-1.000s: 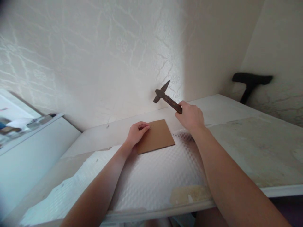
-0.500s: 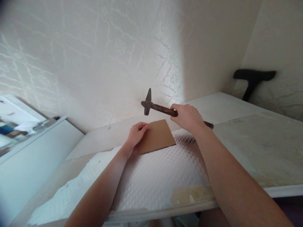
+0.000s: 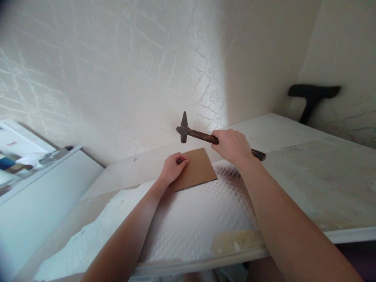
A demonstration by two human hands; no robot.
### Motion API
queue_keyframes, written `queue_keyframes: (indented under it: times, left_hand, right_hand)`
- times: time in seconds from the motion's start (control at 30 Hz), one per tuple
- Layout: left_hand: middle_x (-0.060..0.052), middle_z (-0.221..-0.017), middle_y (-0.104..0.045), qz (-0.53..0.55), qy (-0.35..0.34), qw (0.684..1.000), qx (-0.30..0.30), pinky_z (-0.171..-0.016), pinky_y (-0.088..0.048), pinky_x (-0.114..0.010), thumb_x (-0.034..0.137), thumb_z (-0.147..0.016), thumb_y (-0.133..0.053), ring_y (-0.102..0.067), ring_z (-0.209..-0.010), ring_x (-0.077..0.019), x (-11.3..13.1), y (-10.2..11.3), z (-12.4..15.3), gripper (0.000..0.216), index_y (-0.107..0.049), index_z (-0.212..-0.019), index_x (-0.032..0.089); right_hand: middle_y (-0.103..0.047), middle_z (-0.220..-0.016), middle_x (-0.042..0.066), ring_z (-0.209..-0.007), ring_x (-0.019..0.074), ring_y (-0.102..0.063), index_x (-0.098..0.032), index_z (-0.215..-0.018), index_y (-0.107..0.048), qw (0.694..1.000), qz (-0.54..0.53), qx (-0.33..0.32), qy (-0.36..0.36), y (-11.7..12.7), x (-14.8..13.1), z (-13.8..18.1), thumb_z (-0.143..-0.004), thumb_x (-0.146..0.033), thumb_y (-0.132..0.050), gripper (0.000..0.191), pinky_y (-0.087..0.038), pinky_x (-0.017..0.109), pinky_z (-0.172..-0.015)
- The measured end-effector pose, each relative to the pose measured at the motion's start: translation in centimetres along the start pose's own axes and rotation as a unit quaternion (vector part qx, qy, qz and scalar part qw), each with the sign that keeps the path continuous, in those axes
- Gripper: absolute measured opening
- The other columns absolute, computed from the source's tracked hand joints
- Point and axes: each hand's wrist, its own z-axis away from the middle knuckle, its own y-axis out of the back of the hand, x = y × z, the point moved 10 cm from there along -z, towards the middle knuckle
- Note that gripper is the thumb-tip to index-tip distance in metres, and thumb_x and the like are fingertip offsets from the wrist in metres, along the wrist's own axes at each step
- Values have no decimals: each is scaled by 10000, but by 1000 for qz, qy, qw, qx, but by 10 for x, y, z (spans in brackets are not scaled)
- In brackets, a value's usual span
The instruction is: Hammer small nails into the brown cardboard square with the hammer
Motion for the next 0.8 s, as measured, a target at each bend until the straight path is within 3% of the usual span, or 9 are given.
queue_keyframes:
  times: [0.2,0.5,0.8]
  left_hand:
    - [-43,-860,-718,98,27,995,24,-791,-488,-269,188,-792,-594,-643,-803,-145,-14,3,-3,80,-670,-810,172]
    - [-51,-926,-736,163,72,984,2,-833,-499,-283,230,-772,-610,-664,-859,-163,-28,-1,-5,145,-725,-843,179]
    - [-59,-912,-739,137,62,989,-9,-848,-497,-297,221,-776,-616,-668,-871,-172,-29,-3,-6,128,-733,-812,184]
  right_hand:
    - [-692,-793,64,-698,220,-611,-268,-969,-692,1000,7,-11,9,-5,-2,0,-792,-311,-487,274,-311,292,-537]
    - [-688,-786,68,-705,225,-616,-268,-947,-702,1000,9,-23,10,-6,-2,-1,-788,-299,-491,266,-334,294,-552]
    - [-687,-793,77,-719,244,-621,-262,-953,-699,1000,5,-25,17,-8,-3,-1,-782,-302,-504,262,-337,303,-551]
